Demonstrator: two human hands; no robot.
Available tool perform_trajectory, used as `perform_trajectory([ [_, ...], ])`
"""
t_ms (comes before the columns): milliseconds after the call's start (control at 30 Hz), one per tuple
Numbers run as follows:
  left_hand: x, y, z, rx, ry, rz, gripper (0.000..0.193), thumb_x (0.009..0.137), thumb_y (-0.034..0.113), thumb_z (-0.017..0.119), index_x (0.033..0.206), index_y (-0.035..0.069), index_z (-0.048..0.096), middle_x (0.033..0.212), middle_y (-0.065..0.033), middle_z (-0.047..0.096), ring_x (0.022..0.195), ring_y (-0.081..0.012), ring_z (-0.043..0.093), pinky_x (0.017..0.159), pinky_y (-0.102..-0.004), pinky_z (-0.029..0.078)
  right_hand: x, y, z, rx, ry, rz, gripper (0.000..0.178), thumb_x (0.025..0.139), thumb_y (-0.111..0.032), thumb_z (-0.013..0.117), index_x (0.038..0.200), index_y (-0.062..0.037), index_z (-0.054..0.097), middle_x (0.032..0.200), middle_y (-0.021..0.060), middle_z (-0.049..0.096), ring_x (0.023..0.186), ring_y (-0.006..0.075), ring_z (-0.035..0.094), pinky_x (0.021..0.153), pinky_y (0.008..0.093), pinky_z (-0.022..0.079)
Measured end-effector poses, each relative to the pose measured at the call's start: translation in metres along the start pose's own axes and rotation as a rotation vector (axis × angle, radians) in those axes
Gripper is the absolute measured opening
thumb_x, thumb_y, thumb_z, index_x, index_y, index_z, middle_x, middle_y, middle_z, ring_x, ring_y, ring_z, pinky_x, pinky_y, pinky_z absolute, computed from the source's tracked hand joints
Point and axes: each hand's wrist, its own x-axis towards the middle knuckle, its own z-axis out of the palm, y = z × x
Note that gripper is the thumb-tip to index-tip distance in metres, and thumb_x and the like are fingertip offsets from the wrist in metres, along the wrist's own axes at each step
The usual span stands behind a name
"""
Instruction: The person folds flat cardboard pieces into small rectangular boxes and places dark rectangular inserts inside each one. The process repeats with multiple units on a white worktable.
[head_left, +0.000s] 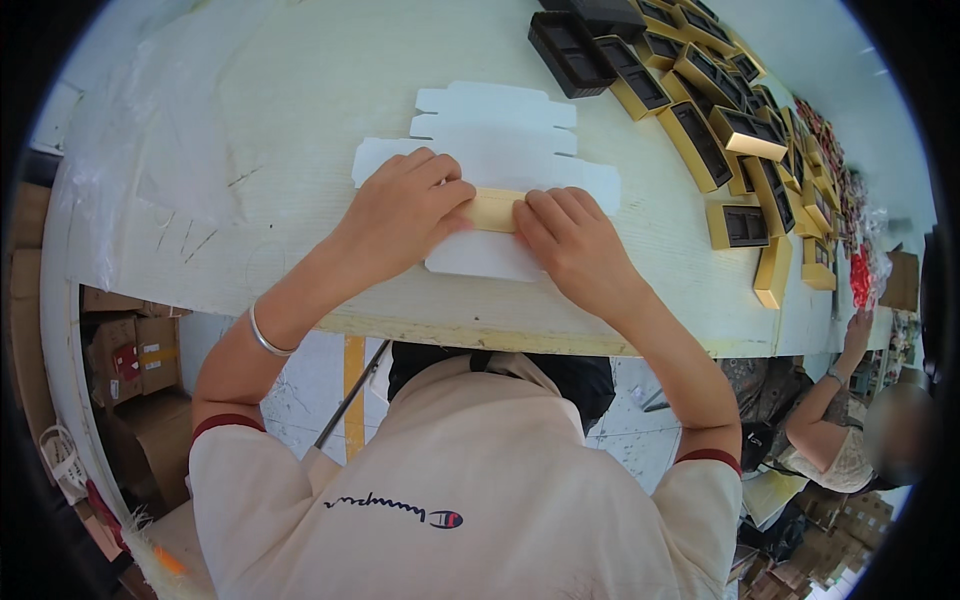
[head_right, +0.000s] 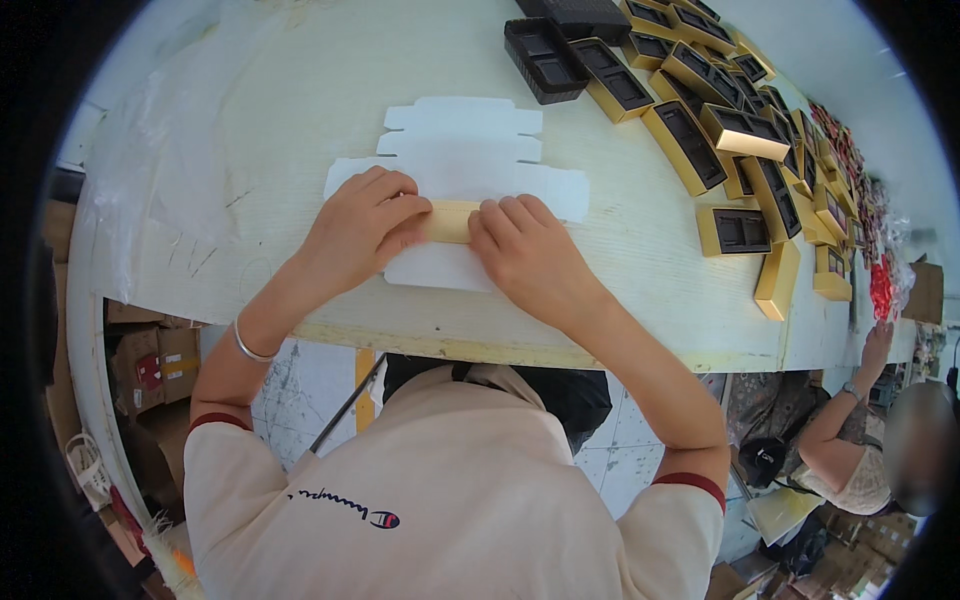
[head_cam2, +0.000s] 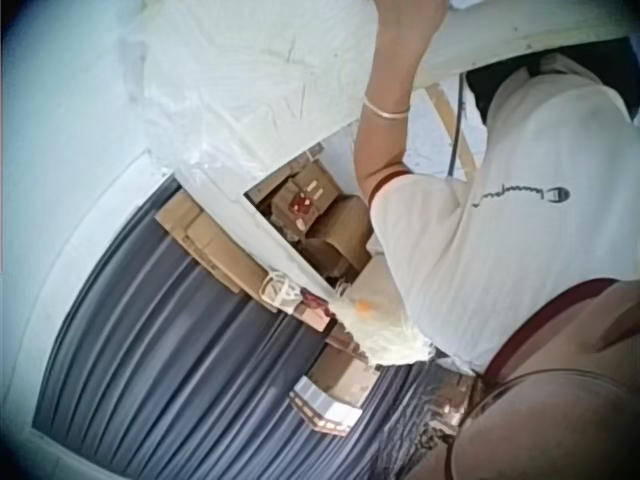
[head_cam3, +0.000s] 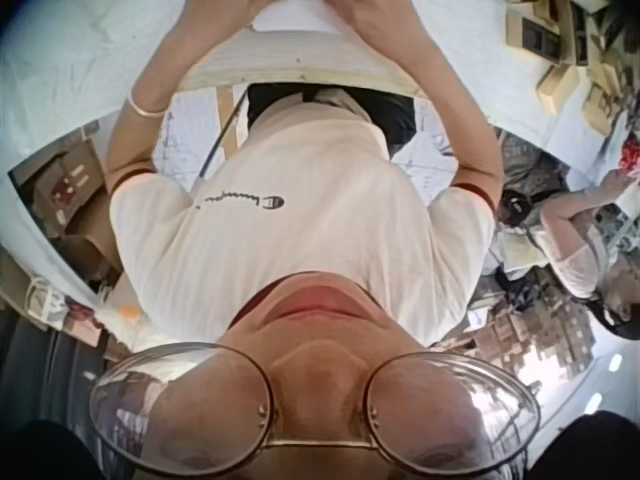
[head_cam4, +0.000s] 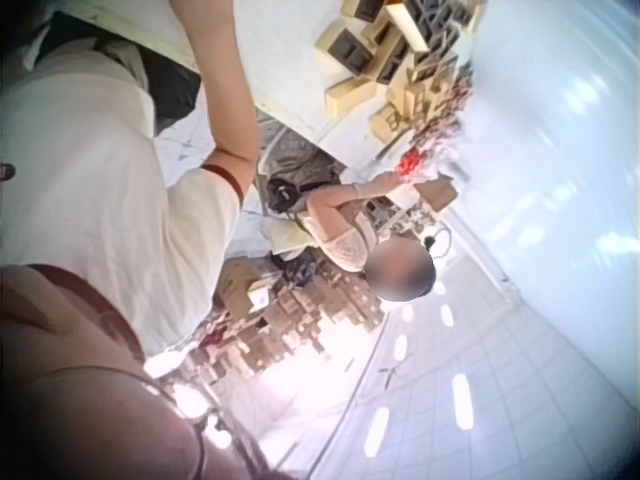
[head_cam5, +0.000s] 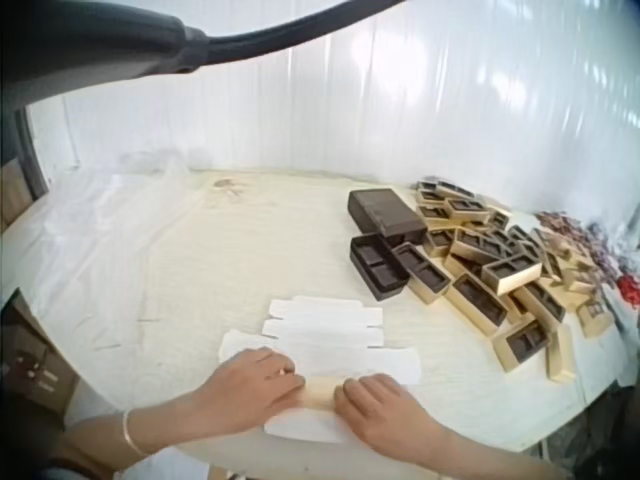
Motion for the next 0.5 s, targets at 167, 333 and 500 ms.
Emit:
perform_trajectory([
  [167,-0.002,-0.002,-0.001,0.007,-0.035,0.100,0.017,0.076,0.013,0.071,0.090,0.004,0.064,0.088,-0.0053,0.059,0.081,-0.0225,0.057,0.070,-0.0333,0.048,0.007,0.004,-0.006,-0.108,-0.145,-0.118,0.017,0.072,-0.009,0.060,0.086,0.0023,0.060,0.090,0.0113,0.055,0.084,0.0229,0.053,0.078,0.0322,0.044],
  [333,0.015,-0.014,0.005,-0.015,-0.138,-0.069,0.010,0.081,0.013,0.067,0.087,0.005,0.064,0.082,-0.0046,0.059,0.076,-0.0223,0.057,0.064,-0.0347,0.047,0.023,0.016,0.004,0.186,-0.141,0.168,0.009,0.080,-0.009,0.061,0.077,-0.0003,0.060,0.082,0.0109,0.059,0.076,0.0259,0.057,0.070,0.0352,0.046],
  [500,0.039,-0.013,0.000,0.027,-0.213,-0.241,0.011,0.083,0.015,0.065,0.091,0.007,0.064,0.092,-0.0058,0.060,0.082,-0.0260,0.057,0.067,-0.0363,0.046,0.041,0.025,0.005,0.334,-0.252,0.430,0.014,0.084,-0.013,0.062,0.077,-0.0014,0.064,0.072,0.0135,0.061,0.067,0.0319,0.059,0.063,0.0402,0.047],
])
